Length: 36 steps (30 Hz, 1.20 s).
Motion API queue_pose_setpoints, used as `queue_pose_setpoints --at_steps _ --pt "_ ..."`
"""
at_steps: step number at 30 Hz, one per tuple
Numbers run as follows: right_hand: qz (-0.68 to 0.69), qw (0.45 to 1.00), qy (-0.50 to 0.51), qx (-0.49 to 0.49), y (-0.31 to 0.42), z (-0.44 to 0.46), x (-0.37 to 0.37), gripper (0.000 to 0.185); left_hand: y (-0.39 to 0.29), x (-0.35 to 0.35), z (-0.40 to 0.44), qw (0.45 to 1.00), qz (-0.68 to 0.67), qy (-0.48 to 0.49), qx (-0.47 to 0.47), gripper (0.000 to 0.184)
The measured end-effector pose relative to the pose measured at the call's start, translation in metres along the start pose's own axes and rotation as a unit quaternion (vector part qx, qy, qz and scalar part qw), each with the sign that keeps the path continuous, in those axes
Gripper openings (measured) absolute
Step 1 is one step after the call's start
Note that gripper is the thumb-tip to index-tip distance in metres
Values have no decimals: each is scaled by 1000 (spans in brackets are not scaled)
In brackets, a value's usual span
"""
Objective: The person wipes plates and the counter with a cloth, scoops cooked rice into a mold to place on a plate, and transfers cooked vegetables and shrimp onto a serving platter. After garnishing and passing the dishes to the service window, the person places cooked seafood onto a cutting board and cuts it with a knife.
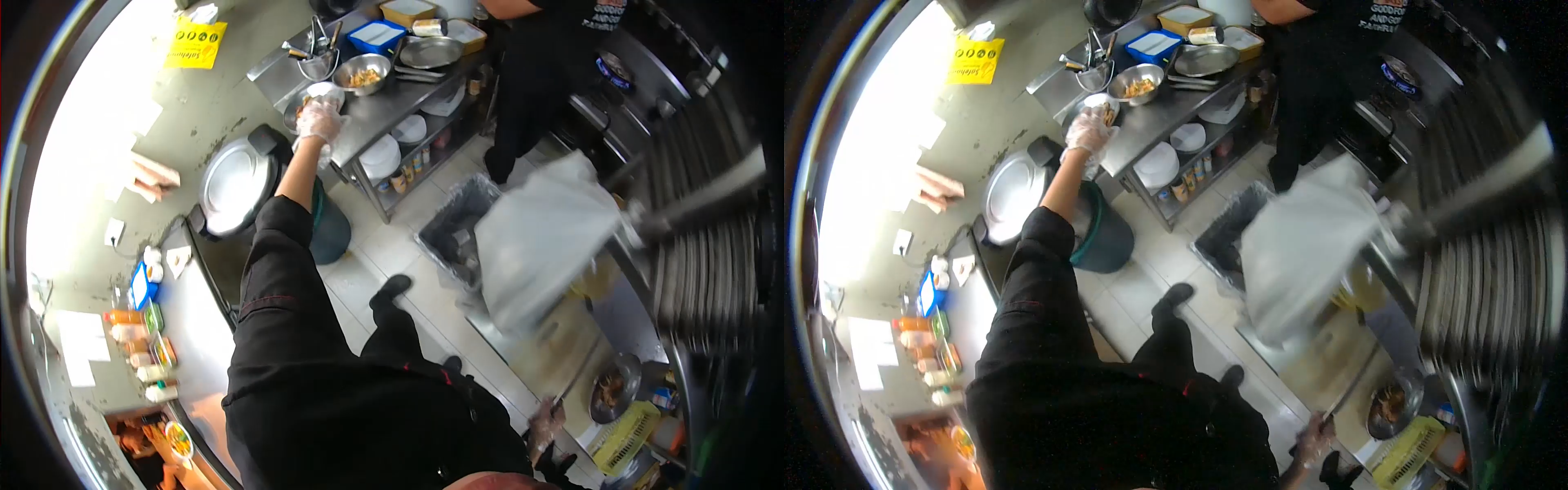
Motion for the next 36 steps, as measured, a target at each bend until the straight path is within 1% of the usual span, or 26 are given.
queue_pose_setpoints --at_steps 1,2,3,4,5,6,7,8,9,11,12,14,15,19,20,22,24,25,26,27,28,29,30,31,33,36 --pt "63 995 -62 47 -40 11 12 22 21 7 33 998 10 -63 0 51" --pt "88 994 -60 29 -20 2 20 15 46 16 69 992 18 -124 -2 45" --pt "122 987 -75 74 11 -16 26 16 62 23 102 989 41 -139 3 41" --pt "61 987 -134 -65 -51 -4 32 20 77 27 133 987 63 -148 9 37" --pt "112 989 -96 -9 -31 -17 43 20 95 40 168 986 64 -152 11 32" --pt "162 984 -60 48 -5 -33 56 21 107 39 191 994 65 -56 -75 29" --pt "117 980 -145 61 7 -44 59 22 121 62 221 979 177 -104 -10 27" --pt "128 971 -168 112 15 -54 70 22 135 84 246 944 247 -212 61 26" --pt "142 960 -181 160 19 -64 81 22 155 103 281 957 255 -129 48 29" --pt "176 933 -200 244 26 -87 95 23 173 132 314 941 313 -64 108 34" --pt "188 922 -207 268 34 -96 102 23 205 162 337 961 271 -23 60 34" --pt "209 904 -223 299 44 -112 110 23 200 159 334 964 243 96 43 33" --pt "210 902 -226 303 50 -117 114 24 185 152 332 956 253 -27 149 31" --pt "140 908 -264 295 42 -122 113 23 175 168 333 927 263 223 150 35" --pt "133 932 -247 230 50 -120 110 25 162 151 324 916 242 276 161 37" --pt "162 915 -259 262 82 -119 108 28 199 165 348 901 294 229 221 47" --pt "107 912 -279 282 116 -123 97 26 236 175 386 877 349 147 294 57" --pt "157 903 -287 277 101 -124 96 19 262 149 394 946 212 174 174 51" --pt "207 892 -294 273 85 -124 95 20 283 118 398 982 63 170 52 45" --pt "225 877 -309 289 88 -129 87 19 299 82 393 976 155 153 -27 44" --pt "272 878 -307 246 60 -131 88 17 315 55 392 985 163 60 11 44" --pt "246 885 -329 218 32 -132 84 16 331 25 386 983 173 -38 47 43" --pt "288 858 -326 274 51 -139 89 14 349 -5 376 971 184 -133 79 43" --pt "294 858 -325 268 45 -141 91 14 338 -34 347 959 122 -233 108 41" --pt "286 862 -301 290 43 -148 93 16 260 -63 255 937 -33 -300 175 37" --pt "273 864 -258 335 24 -170 103 21 147 -57 113 928 -188 -194 255 31"
Point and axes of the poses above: each hand's wrist, its own z-axis towards the middle knuckle, its own x-axis out of the palm, y = z × x, the point moved 10 cm from there along z, towards the middle knuckle, and after that the axes turned 9 degrees about -y, right-handed, at the moved point
